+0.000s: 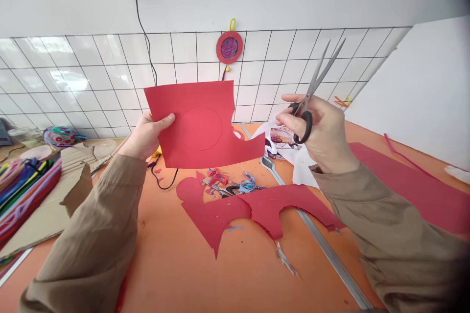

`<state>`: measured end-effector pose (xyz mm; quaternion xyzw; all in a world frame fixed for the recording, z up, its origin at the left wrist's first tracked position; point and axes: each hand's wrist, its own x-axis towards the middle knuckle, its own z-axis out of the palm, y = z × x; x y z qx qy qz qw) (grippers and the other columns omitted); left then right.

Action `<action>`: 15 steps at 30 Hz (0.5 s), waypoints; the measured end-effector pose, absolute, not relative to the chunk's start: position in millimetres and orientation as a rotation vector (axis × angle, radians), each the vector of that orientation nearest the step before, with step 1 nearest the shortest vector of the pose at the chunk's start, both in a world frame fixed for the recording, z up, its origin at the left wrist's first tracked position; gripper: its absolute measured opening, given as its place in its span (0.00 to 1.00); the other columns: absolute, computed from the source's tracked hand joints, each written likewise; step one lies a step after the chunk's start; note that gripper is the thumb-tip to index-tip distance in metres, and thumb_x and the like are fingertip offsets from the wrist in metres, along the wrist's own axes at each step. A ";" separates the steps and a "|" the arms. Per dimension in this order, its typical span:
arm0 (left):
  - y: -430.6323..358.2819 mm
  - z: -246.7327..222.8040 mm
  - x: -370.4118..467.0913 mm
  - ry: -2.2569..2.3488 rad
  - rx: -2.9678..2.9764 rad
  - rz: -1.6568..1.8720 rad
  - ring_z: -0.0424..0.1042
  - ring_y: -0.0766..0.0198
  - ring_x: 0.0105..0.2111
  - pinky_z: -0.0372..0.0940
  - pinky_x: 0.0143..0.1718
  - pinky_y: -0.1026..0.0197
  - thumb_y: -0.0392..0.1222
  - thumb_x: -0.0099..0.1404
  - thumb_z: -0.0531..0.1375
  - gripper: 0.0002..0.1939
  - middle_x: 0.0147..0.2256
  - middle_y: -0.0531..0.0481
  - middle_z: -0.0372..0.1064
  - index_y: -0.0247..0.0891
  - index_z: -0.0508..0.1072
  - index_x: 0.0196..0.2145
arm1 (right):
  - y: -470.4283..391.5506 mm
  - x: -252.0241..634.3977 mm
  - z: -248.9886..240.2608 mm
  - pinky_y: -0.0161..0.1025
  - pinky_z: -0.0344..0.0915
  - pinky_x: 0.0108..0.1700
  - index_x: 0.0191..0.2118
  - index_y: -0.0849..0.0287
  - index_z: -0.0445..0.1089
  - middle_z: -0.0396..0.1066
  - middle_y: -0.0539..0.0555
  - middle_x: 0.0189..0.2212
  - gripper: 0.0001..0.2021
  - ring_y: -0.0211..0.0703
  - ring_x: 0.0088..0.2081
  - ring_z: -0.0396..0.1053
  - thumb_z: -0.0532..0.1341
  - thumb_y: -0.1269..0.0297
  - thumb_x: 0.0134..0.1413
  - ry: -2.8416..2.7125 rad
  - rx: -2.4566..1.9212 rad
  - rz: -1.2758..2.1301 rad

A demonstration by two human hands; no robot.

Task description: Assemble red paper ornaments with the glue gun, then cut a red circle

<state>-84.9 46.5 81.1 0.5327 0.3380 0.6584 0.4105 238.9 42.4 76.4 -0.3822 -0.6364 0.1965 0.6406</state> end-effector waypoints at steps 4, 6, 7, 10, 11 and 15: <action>38.5 82.9 -83.1 0.873 1.460 1.509 0.80 0.51 0.38 0.76 0.38 0.56 0.41 0.52 0.73 0.10 0.36 0.45 0.82 0.39 0.83 0.34 | 30.9 235.4 78.2 0.46 0.70 0.34 0.45 0.49 0.72 0.72 0.50 0.32 0.16 0.44 0.31 0.71 0.69 0.60 0.47 -1.536 -0.859 0.531; 32.2 86.0 -82.1 0.970 1.571 1.458 0.79 0.50 0.36 0.75 0.35 0.55 0.44 0.54 0.72 0.10 0.36 0.44 0.81 0.39 0.83 0.35 | 24.8 233.9 77.4 0.46 0.72 0.37 0.46 0.48 0.72 0.74 0.51 0.34 0.17 0.45 0.34 0.73 0.69 0.59 0.48 -1.599 -0.844 0.511; 27.9 88.6 -81.2 1.036 1.628 1.442 0.79 0.50 0.34 0.74 0.32 0.55 0.45 0.54 0.72 0.11 0.35 0.43 0.81 0.39 0.83 0.35 | 21.6 233.2 76.5 0.46 0.72 0.37 0.47 0.48 0.72 0.74 0.51 0.35 0.17 0.46 0.36 0.74 0.69 0.59 0.49 -1.624 -0.830 0.492; 9.4 100.5 -75.8 1.195 1.778 1.461 0.76 0.53 0.29 0.69 0.28 0.58 0.44 0.56 0.70 0.08 0.29 0.45 0.79 0.38 0.84 0.32 | 11.0 230.4 72.9 0.45 0.72 0.37 0.49 0.49 0.72 0.76 0.52 0.39 0.19 0.47 0.39 0.75 0.70 0.59 0.50 -1.699 -0.807 0.405; 1.0 105.1 -72.9 1.246 1.915 1.494 0.75 0.54 0.29 0.67 0.28 0.60 0.42 0.58 0.68 0.05 0.27 0.47 0.78 0.40 0.83 0.31 | 7.2 228.8 71.6 0.45 0.72 0.37 0.50 0.49 0.72 0.76 0.52 0.40 0.20 0.46 0.38 0.75 0.70 0.59 0.50 -1.729 -0.810 0.363; -37.0 117.6 -56.1 1.298 2.546 1.469 0.74 0.59 0.27 0.65 0.29 0.61 0.33 0.59 0.61 0.11 0.26 0.52 0.77 0.45 0.82 0.34 | -7.1 218.0 68.1 0.46 0.73 0.38 0.52 0.46 0.71 0.77 0.52 0.42 0.21 0.46 0.38 0.75 0.70 0.64 0.51 -1.811 -0.623 0.092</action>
